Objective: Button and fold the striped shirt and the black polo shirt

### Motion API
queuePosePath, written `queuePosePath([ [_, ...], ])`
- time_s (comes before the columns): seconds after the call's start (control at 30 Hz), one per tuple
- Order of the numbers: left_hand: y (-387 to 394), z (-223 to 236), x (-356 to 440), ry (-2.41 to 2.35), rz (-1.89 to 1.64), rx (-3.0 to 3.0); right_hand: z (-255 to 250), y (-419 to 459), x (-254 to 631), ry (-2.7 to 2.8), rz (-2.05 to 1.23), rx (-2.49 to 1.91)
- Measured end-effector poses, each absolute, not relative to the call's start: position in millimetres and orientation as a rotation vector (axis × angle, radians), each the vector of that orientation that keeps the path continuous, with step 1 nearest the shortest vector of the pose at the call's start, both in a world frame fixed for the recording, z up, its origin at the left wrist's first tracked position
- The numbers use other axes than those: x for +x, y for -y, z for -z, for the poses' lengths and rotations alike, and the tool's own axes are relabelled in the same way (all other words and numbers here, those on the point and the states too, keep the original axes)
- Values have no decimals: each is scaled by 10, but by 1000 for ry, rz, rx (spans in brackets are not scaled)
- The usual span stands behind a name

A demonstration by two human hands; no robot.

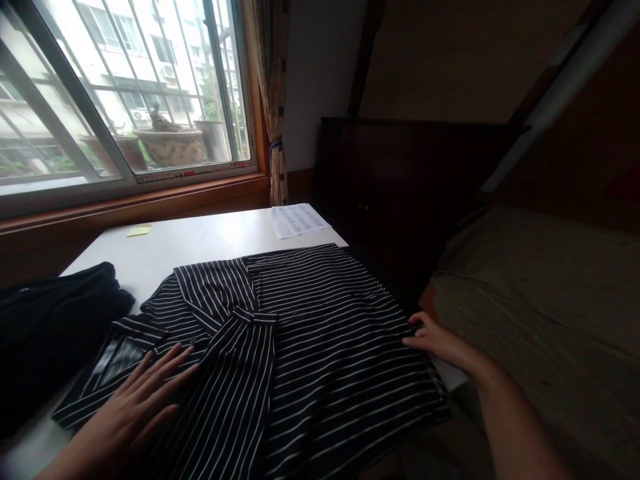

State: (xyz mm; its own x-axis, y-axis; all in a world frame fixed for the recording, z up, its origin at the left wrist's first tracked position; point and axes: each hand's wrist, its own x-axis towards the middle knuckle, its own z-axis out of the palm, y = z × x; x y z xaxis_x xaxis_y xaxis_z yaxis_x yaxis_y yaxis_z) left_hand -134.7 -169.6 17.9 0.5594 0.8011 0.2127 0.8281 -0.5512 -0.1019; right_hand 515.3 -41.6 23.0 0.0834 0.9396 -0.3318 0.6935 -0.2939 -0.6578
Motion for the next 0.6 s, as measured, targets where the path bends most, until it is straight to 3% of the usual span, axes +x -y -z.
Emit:
queuePosePath([
  [0.37,1909,-4,-1024,1163,147,-2724,-54,446,5619,1592,-1142,-2005],
  [0.43,1940,-5,-1031,1160,131,-2708,-54,351,5610,1676,-969,-2076],
  [0.6,1914,-57,-1085,1180,90,-2725,-213,53,5117,1964,-142,-2062],
])
